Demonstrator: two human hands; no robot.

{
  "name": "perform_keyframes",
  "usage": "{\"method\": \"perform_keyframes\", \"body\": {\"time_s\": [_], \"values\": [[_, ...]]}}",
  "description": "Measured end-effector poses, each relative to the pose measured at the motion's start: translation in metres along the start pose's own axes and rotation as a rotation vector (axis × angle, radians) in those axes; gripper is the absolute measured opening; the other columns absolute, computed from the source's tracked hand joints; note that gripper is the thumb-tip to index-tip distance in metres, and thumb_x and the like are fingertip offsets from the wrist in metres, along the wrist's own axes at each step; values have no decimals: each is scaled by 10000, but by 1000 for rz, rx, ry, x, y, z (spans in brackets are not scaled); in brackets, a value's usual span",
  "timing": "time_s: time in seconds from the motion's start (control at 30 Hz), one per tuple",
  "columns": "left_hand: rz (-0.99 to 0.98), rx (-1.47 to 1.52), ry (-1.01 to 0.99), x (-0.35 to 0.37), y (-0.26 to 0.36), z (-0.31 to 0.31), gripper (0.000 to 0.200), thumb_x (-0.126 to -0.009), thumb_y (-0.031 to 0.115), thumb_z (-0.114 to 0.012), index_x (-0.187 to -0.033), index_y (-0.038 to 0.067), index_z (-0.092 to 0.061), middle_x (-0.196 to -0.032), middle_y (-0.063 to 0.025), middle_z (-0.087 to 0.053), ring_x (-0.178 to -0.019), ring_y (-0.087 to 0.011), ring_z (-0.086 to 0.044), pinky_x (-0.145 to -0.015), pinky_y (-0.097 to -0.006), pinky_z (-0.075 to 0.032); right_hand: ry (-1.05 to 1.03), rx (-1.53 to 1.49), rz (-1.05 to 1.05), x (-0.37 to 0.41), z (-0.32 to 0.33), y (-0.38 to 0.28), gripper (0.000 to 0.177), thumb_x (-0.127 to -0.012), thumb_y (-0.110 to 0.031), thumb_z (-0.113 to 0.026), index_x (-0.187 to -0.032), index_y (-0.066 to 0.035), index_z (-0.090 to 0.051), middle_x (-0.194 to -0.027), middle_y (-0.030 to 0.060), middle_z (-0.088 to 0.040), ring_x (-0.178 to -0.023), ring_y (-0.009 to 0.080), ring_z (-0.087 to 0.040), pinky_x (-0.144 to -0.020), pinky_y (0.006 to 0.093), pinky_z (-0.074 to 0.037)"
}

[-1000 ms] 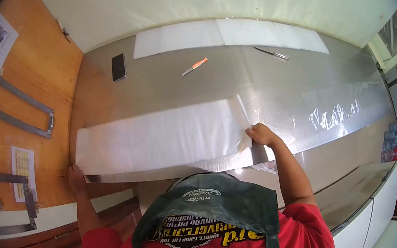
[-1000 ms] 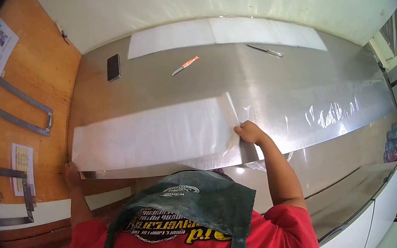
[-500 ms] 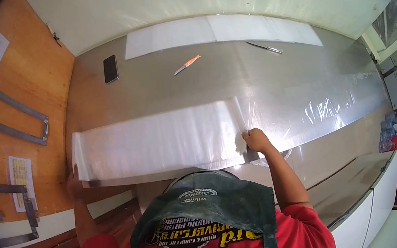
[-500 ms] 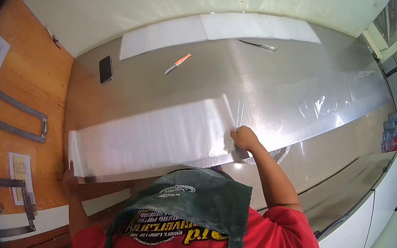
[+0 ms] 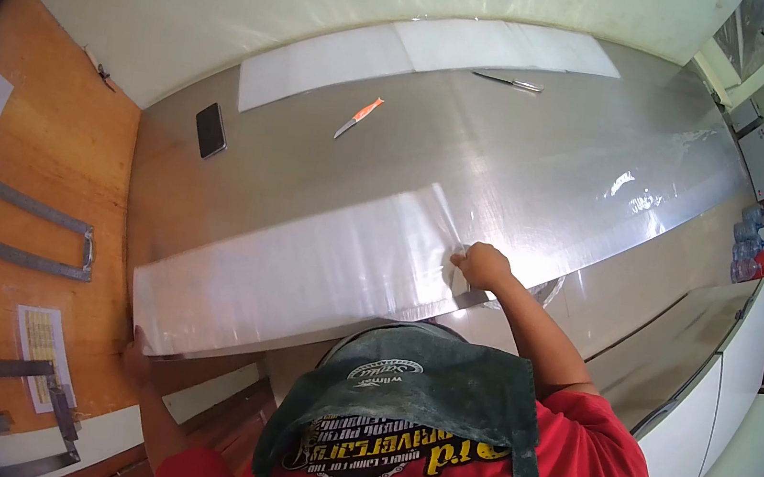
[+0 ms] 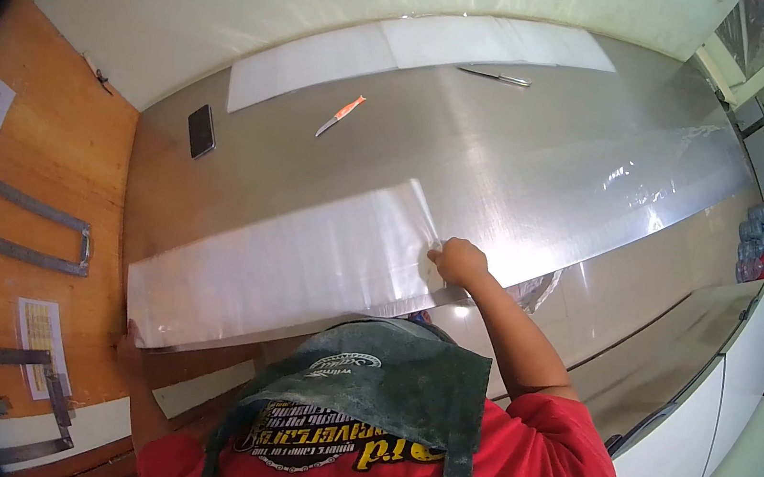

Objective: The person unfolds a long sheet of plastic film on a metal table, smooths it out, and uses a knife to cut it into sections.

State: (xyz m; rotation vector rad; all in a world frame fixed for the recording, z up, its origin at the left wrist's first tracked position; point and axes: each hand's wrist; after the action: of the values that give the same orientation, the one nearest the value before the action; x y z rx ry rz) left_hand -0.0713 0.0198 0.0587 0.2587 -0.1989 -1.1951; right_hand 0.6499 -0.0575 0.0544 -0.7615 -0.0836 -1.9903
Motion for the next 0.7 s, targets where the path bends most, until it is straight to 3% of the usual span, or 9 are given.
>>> {"method": "perform_keyframes", "body": {"time_s": [0.07,0.1,0.27,0.5,0.57,0.6,0.67,0.7], "values": [[215,229,-57,-2,6,0,586,-959,496,-467,-1042,-50,-662,-945,-233,-668,-919,-367,-626,-826,-415,-463,8,-2,-7,4,3,-4,452,-900,-416,-565,-943,12,-701,-971,226,-682,-930,358,-664,-820,440,-516],[220,226,-54,-2,0,-1,586,-959,496,-467,-1042,-50,-662,-945,-233,-668,-919,-367,-626,-826,-415,-463,17,-6,-16,6,4,-6,449,-899,-418,-570,-944,10,-702,-968,222,-684,-927,358,-665,-814,438,-518],[-207,-4,-76,-20,-63,-24,366,-954,275,-532,-1213,36,-635,-1072,-194,-659,-949,-287,-626,-843,-365,-468,62,16,-17,5,3,-10,505,-890,-462,-580,-900,29,-700,-928,232,-685,-890,372,-669,-786,437,-520],[-279,223,-208,-30,-72,-14,391,-918,159,-540,-1295,66,-584,-1111,-120,-663,-928,-220,-618,-782,-325,-496,136,76,-52,8,0,-14,528,-865,-502,-607,-892,17,-702,-940,214,-691,-908,353,-675,-777,426,-531],[307,955,-473,-17,-44,6,431,-890,151,-570,-1313,64,-570,-1087,-85,-659,-880,-159,-605,-689,-280,-490,150,110,-58,15,7,-20,492,-859,-481,-620,-894,2,-706,-928,201,-694,-894,343,-679,-770,420,-533],[313,957,-464,-18,-43,4,431,-890,151,-570,-1313,64,-570,-1087,-85,-659,-880,-159,-605,-689,-280,-490,164,142,-72,17,9,-22,457,-853,-461,-633,-895,-13,-709,-917,188,-698,-880,333,-683,-763,414,-535],[274,716,-56,-19,-48,-14,394,-879,168,-591,-1252,41,-594,-1043,-76,-650,-858,-130,-590,-634,-256,-476,172,150,-75,14,6,-19,475,-842,-479,-641,-895,-12,-709,-925,186,-699,-884,331,-684,-764,413,-536],[281,717,-46,-26,-65,-22,394,-879,168,-591,-1252,41,-594,-1043,-76,-650,-858,-130,-590,-634,-256,-476,181,156,-86,12,5,-17,493,-832,-496,-648,-895,-11,-708,-933,185,-699,-888,330,-684,-766,412,-537]]}}
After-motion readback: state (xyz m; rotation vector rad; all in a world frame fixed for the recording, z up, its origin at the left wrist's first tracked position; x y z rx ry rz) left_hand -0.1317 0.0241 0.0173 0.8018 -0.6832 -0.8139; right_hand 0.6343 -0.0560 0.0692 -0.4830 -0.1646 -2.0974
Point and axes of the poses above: each hand's wrist, its own x-axis away from the middle knuckle, its own z-axis out of the back of the hand, y = z × x
